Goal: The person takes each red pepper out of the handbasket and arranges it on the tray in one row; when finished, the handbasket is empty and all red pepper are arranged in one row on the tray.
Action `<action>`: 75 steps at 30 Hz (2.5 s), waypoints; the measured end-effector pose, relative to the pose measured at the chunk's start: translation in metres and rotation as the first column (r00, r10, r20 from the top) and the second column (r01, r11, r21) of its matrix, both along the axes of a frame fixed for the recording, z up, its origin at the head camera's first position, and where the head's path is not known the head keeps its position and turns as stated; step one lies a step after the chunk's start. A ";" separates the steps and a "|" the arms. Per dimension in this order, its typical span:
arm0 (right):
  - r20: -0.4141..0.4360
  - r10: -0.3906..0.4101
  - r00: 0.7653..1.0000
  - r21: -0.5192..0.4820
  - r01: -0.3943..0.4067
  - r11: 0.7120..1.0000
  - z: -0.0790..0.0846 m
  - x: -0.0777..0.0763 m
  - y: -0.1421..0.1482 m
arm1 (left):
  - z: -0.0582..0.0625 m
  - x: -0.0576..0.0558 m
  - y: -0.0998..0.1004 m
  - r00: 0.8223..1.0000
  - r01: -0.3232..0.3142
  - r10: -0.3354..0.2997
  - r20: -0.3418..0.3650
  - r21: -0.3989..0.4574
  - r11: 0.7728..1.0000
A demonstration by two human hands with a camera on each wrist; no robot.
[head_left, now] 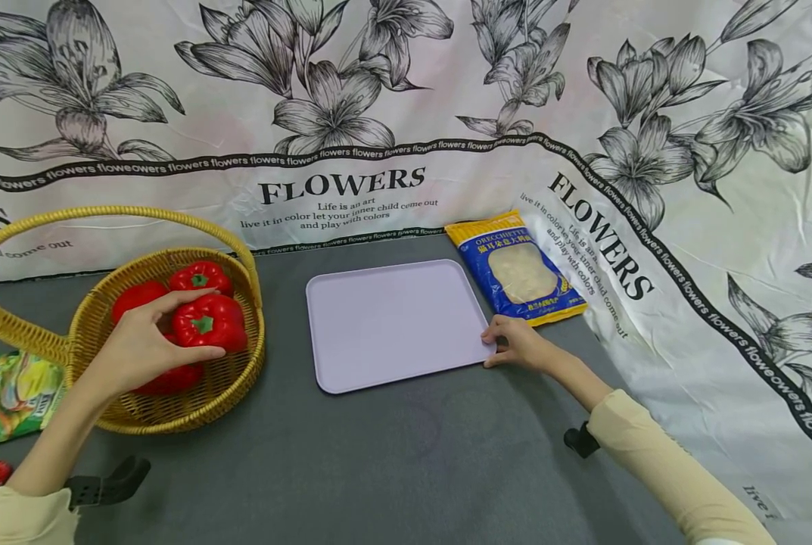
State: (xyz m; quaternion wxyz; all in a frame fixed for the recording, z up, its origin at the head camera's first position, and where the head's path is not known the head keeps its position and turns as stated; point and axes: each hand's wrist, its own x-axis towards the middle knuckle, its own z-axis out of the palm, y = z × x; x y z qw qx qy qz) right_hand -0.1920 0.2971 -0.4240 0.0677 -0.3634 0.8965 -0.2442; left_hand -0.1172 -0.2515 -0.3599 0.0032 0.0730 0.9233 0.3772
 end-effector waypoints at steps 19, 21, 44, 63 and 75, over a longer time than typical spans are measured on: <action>-0.110 0.036 0.993 -0.019 -0.039 0.999 -0.005 0.005 0.000 | 0.000 0.015 0.000 0.999 0.004 0.001 -0.051 0.097 0.995; -0.120 0.030 0.992 -0.028 -0.034 0.999 -0.005 0.006 0.002 | 0.000 0.015 0.002 0.998 0.017 -0.010 -0.060 0.113 0.993; -0.158 0.011 0.987 -0.168 -0.038 0.985 -0.013 0.005 0.016 | 0.019 0.021 0.018 0.995 0.060 -0.077 0.060 0.239 0.969; -0.133 -0.018 0.991 -0.170 -0.005 0.985 -0.012 0.005 0.013 | 0.025 0.010 0.065 0.982 0.137 -0.172 0.072 0.344 0.929; -0.103 -0.038 0.994 -0.196 0.017 0.981 -0.015 0.006 0.013 | 0.012 0.006 0.113 0.971 0.187 -0.231 0.063 0.397 0.898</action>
